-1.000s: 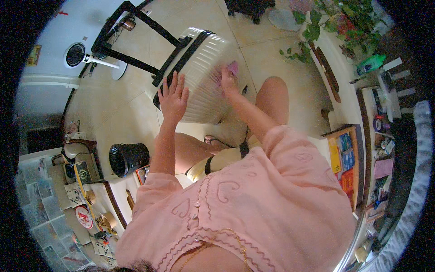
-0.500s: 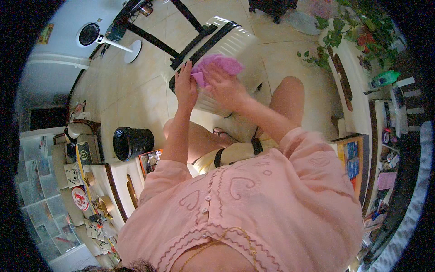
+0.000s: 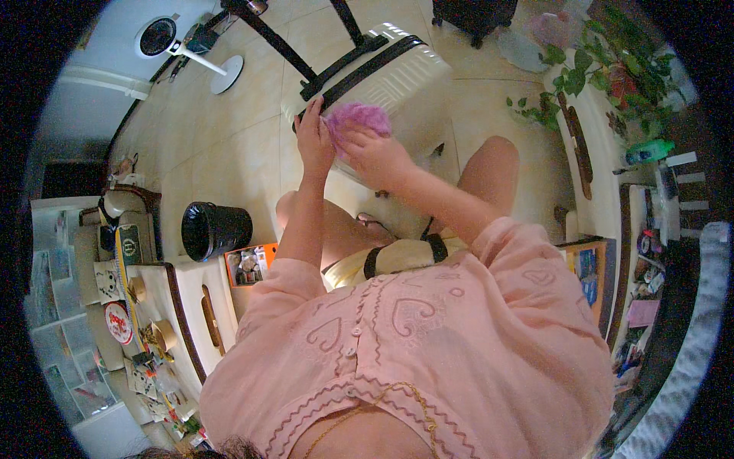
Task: The person wipes the exterior of a white suitcase with a pink cloth. They clean the top, sides, and handle area while sitting on the floor.
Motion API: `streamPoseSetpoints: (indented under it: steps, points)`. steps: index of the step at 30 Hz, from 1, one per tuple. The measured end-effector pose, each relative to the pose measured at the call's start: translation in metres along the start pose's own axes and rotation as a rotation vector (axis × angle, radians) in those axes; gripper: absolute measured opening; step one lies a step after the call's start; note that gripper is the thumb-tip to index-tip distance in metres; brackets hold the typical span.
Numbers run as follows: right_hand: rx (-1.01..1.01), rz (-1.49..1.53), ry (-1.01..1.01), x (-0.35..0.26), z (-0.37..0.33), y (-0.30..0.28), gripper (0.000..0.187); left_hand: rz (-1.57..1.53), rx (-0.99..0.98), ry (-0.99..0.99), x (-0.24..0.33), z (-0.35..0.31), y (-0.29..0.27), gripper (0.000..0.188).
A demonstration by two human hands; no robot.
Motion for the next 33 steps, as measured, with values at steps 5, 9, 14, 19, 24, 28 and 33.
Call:
streamPoseSetpoints:
  steps: [5, 9, 14, 19, 24, 28, 33]
  points:
    - [-0.102, 0.051, 0.057, 0.024, 0.018, -0.001, 0.034, -0.073, 0.19, 0.032, -0.002, -0.013, -0.023, 0.04]
    - [0.082, 0.493, 0.046, 0.024, 0.038, 0.001, 0.032, -0.232, 0.171, -0.022, 0.026, -0.029, -0.018, 0.042]
    - [0.045, 0.276, 0.373, 0.083, 0.061, -0.039, 0.035, 0.37, -0.08, 0.097, 0.041, -0.028, 0.012, 0.05]
    - [-0.094, -0.515, 0.093, 0.117, 0.039, -0.027, 0.048, 0.534, -0.124, 0.091, 0.018, -0.025, 0.007, 0.049]
    - [-0.173, -0.606, 0.17, 0.113, 0.042, -0.015, 0.059, 0.258, -0.009, -0.02, -0.028, -0.025, -0.008, 0.046]
    - [-0.202, -0.57, 0.21, 0.1, 0.044, -0.008, 0.063, 0.137, 0.025, -0.088, -0.05, -0.005, -0.01, 0.047]
    - [-0.298, -0.324, 0.102, 0.062, 0.027, -0.008, 0.061, 0.253, 0.108, -0.175, -0.083, 0.02, -0.013, 0.046]
Point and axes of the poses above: each hand's wrist, its own z-axis towards the middle knuckle, its own y-axis out of the palm, x = y × z, the point moved 7 cm from there along z, towards the middle knuckle, and after that the axes turned 8 degrees about -y, right-handed, at the moved point
